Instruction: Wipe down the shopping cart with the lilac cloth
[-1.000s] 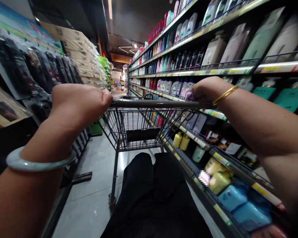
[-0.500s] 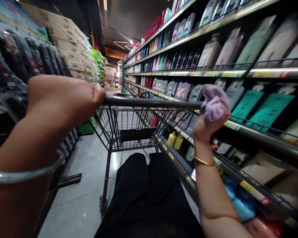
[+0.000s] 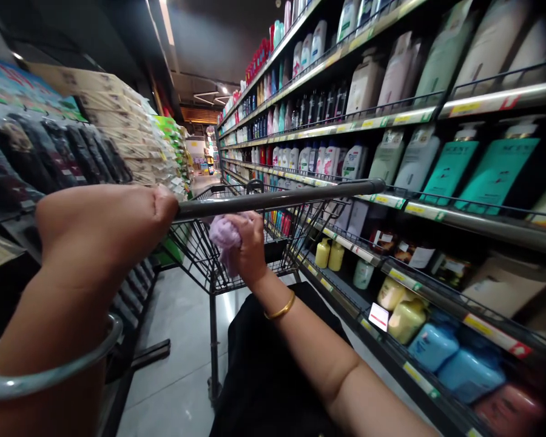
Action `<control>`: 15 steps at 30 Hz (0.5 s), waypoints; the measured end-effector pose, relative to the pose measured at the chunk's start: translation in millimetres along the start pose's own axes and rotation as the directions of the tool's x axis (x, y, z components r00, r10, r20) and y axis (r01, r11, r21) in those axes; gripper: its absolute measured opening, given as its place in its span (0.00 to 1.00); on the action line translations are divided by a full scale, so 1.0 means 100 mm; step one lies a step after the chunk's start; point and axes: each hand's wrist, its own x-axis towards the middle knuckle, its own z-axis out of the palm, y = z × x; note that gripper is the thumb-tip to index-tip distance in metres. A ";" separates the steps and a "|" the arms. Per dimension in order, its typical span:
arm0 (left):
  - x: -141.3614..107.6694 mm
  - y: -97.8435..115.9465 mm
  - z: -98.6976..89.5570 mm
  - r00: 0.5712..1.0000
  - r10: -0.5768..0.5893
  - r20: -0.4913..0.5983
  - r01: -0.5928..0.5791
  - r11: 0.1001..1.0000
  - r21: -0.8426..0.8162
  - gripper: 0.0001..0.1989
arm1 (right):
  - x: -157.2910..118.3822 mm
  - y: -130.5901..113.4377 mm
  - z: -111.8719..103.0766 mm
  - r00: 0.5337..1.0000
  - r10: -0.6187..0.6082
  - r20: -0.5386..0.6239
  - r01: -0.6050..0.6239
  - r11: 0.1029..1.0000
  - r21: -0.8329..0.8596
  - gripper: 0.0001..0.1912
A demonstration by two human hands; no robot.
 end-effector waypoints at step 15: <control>-0.01 0.00 0.04 1.000 0.013 -0.021 -0.007 0.965 0.263 0.41 | -0.02 0.43 0.04 0.958 0.101 -0.269 -0.168 0.956 -0.240 0.24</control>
